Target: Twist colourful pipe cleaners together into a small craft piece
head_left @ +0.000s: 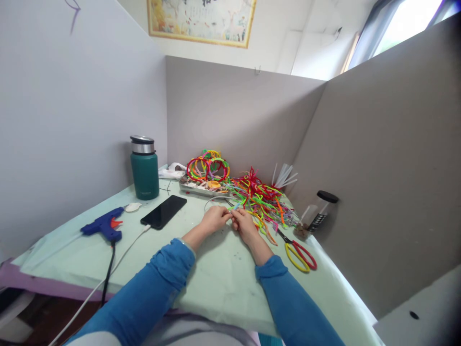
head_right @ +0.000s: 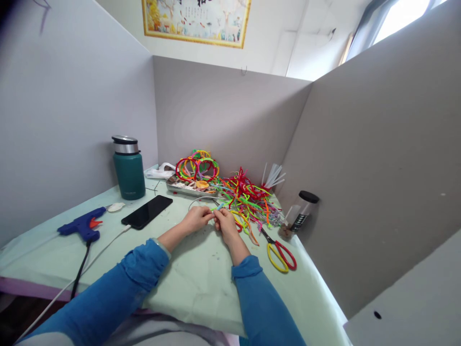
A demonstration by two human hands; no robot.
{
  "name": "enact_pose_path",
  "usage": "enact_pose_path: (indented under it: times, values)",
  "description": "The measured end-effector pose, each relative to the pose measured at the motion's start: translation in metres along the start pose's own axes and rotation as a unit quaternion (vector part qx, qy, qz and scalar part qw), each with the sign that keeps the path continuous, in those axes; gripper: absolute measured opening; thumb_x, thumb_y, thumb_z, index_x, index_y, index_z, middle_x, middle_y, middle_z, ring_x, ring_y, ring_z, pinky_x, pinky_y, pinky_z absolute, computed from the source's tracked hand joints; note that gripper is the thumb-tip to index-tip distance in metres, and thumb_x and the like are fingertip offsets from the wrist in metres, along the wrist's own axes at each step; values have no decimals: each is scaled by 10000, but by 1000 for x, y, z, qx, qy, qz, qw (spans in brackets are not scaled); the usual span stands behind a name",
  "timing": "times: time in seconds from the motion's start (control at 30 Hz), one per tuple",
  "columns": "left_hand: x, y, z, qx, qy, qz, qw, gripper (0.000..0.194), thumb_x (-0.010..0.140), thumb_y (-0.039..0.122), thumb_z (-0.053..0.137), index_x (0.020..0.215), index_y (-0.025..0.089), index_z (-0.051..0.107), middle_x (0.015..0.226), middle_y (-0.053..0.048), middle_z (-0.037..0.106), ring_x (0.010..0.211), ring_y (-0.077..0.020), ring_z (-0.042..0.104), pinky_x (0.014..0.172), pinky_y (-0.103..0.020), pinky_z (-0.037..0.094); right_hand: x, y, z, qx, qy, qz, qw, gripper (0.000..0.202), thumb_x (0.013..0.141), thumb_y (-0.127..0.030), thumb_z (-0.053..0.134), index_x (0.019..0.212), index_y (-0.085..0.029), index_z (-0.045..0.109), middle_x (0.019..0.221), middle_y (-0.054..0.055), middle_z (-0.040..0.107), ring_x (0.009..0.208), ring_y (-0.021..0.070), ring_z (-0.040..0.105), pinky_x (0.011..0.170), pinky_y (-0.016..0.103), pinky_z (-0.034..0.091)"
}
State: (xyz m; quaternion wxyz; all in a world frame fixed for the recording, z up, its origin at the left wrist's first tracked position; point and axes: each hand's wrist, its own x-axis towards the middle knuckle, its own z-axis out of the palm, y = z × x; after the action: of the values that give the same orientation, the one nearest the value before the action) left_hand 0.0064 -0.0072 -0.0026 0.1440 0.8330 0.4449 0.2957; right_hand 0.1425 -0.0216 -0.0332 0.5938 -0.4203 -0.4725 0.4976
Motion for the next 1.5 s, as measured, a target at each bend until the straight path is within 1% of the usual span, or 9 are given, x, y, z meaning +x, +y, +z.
enact_pose_path:
  times: [0.1, 0.23, 0.3, 0.57, 0.8, 1.0, 1.27, 1.5]
  values:
    - [0, -1, 2, -15, -1, -13, 1000, 270, 804, 353, 487, 767, 156, 668, 610, -17, 627, 591, -117, 527, 551, -211, 320, 0, 0, 0, 9, 2, 10, 1000, 324, 644, -426, 689, 620, -186, 474, 476, -68, 456, 349, 43, 353, 338, 185, 235]
    - [-1, -3, 4, -41, 24, -35, 998, 260, 777, 354, 541, 933, 160, 617, 597, 6, 607, 578, -124, 535, 537, -209, 323, 1, 1, 0, 10, 5, 9, 1000, 328, 645, -435, 688, 621, -185, 477, 477, -69, 457, 331, 38, 350, 327, 185, 211]
    - [-1, -3, 5, -46, 32, -32, 998, 269, 772, 352, 551, 957, 162, 596, 598, 12, 601, 572, -124, 532, 533, -209, 321, 2, 2, -1, 11, 5, 6, 1000, 330, 652, -435, 685, 620, -183, 475, 480, -68, 462, 323, 36, 352, 324, 185, 203]
    - [0, -5, 5, -37, 37, -30, 998, 224, 770, 365, 554, 813, 158, 625, 648, -12, 633, 607, -125, 546, 551, -215, 333, 2, 2, -1, 15, 0, 9, 1000, 329, 649, -435, 686, 617, -179, 482, 477, -69, 463, 328, 36, 356, 326, 184, 215]
    - [-1, -3, 5, -37, 41, -38, 998, 251, 765, 378, 554, 866, 161, 629, 663, -17, 645, 610, -128, 551, 553, -220, 340, 2, 1, 0, 12, 1, 9, 1000, 321, 653, -429, 679, 617, -181, 478, 476, -69, 464, 328, 37, 355, 321, 186, 203]
    - [0, -3, 4, -30, 35, -44, 998, 254, 769, 379, 545, 819, 153, 651, 683, -24, 654, 621, -119, 545, 569, -213, 345, 3, 2, -1, 6, 2, 9, 1000, 318, 652, -430, 675, 621, -183, 478, 485, -68, 468, 331, 39, 350, 325, 188, 221]
    - [2, -6, 5, -17, 24, -33, 999, 253, 775, 358, 537, 794, 154, 685, 687, -27, 660, 617, -117, 537, 563, -211, 331, 1, 1, 0, 0, 1, 8, 1000, 316, 662, -426, 671, 624, -182, 475, 482, -69, 463, 342, 39, 357, 332, 180, 222]
    - [1, -3, 3, -8, 11, -31, 999, 264, 788, 348, 516, 776, 153, 692, 654, -29, 655, 611, -119, 534, 560, -208, 327, 0, 0, 1, -4, 2, 7, 1000, 325, 649, -426, 679, 608, -184, 466, 479, -66, 465, 345, 40, 352, 332, 181, 224]
